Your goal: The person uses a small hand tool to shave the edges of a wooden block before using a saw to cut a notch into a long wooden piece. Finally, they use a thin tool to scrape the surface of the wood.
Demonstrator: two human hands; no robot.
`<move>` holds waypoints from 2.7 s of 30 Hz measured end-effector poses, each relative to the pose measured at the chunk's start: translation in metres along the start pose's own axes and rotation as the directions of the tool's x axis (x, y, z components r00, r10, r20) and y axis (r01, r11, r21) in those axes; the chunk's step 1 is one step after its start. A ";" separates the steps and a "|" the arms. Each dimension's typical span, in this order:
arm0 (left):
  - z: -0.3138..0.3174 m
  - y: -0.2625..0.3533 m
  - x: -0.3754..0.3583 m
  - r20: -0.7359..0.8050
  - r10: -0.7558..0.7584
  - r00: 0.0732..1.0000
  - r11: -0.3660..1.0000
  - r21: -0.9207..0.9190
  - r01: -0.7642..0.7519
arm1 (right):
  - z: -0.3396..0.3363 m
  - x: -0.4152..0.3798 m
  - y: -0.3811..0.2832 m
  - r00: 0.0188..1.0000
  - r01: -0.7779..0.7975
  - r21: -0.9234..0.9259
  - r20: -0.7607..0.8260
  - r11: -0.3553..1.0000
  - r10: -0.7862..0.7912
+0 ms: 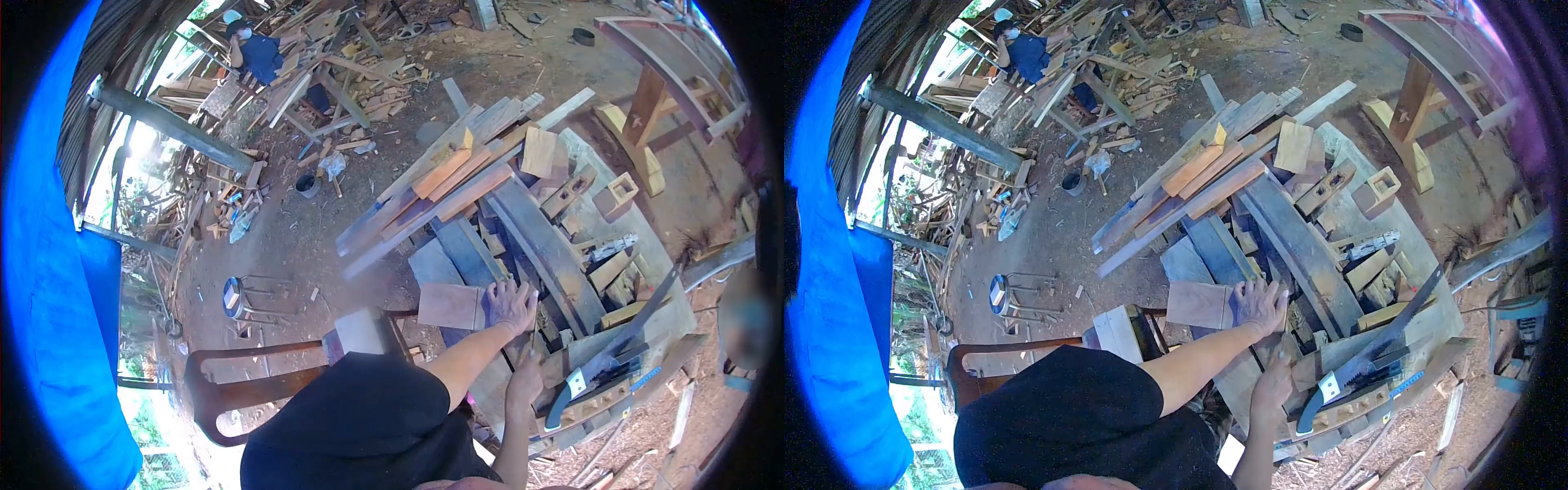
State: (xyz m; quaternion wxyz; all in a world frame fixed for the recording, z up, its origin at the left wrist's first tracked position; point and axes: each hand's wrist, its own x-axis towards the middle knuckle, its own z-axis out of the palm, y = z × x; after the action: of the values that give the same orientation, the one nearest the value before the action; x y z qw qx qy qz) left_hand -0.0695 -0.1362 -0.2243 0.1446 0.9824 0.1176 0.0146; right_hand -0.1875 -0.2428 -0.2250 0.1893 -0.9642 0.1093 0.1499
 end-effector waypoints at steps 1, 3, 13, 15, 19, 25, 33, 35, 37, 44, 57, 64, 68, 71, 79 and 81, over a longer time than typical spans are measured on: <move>-0.001 0.001 0.001 0.003 -0.003 1.000 1.000 -0.014 0.003 | 0.000 -0.007 0.003 0.997 -0.041 -0.008 0.058 0.999 0.042; 0.001 -0.002 -0.004 0.033 -0.007 0.999 1.000 -0.026 0.008 | 0.000 -0.002 -0.004 1.000 -0.008 0.096 -0.001 0.995 0.008; 0.022 -0.003 -0.002 0.032 0.038 0.999 0.987 0.157 -0.043 | 0.001 -0.016 0.006 0.998 -0.037 -0.035 0.052 0.999 0.039; 0.025 -0.006 -0.002 0.042 0.062 0.997 0.983 0.170 -0.068 | 0.013 0.009 0.000 0.998 0.028 0.038 -0.059 0.999 -0.026; 0.025 -0.003 -0.001 0.005 0.074 0.997 0.973 0.220 -0.073 | 0.008 0.022 -0.010 0.996 0.002 0.022 -0.084 1.000 0.000; 0.022 -0.001 -0.001 0.038 0.071 0.997 0.971 0.226 -0.078 | 0.015 -0.002 -0.004 0.995 -0.046 -0.069 -0.095 0.997 0.039; 0.023 -0.013 -0.009 0.024 0.233 0.972 0.959 0.158 -0.234 | 0.008 -0.034 -0.005 0.995 -0.078 -0.076 -0.066 0.994 0.073; 0.023 -0.015 -0.014 0.024 0.318 0.948 0.941 0.112 -0.318 | 0.016 -0.038 -0.013 0.991 -0.122 -0.118 0.041 0.985 0.128; 0.027 -0.016 -0.013 0.024 0.321 0.947 0.936 0.145 -0.321 | 0.031 -0.014 -0.023 0.955 -0.052 0.015 -0.293 0.999 0.054; 0.029 -0.017 -0.012 0.013 0.313 0.950 0.933 0.182 -0.310 | 0.014 -0.030 -0.028 0.976 -0.203 0.067 -0.061 0.977 0.207; 0.031 -0.015 -0.008 0.070 0.214 0.974 0.953 0.204 -0.224 | 0.027 -0.057 -0.021 0.981 -0.183 -0.091 -0.088 0.979 0.175; 0.029 -0.011 -0.003 0.087 0.209 0.974 0.945 0.238 -0.224 | -0.004 -0.053 -0.024 0.976 -0.215 0.047 -0.021 0.975 0.216; 0.027 -0.012 -0.007 0.117 0.282 0.952 0.930 0.212 -0.301 | 0.001 -0.042 -0.033 0.962 -0.271 0.143 0.002 0.952 0.274; 0.025 -0.010 -0.004 0.138 0.258 0.956 0.929 0.238 -0.285 | 0.015 -0.016 -0.042 0.954 -0.291 0.192 -0.018 0.937 0.300; 0.030 -0.011 -0.004 0.153 0.252 0.956 0.921 0.265 -0.285 | 0.011 -0.033 -0.046 0.933 -0.348 0.196 -0.022 0.917 0.358; 0.026 -0.006 -0.004 0.151 0.250 0.956 0.927 0.249 -0.281 | 0.006 -0.020 -0.051 0.928 -0.366 0.167 -0.001 0.916 0.371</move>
State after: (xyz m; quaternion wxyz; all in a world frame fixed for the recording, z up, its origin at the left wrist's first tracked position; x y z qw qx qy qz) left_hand -0.0736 -0.1388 -0.2515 0.0140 0.9988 -0.0245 -0.0394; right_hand -0.1942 -0.1908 -0.2066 0.2343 -0.9098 0.3041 0.1577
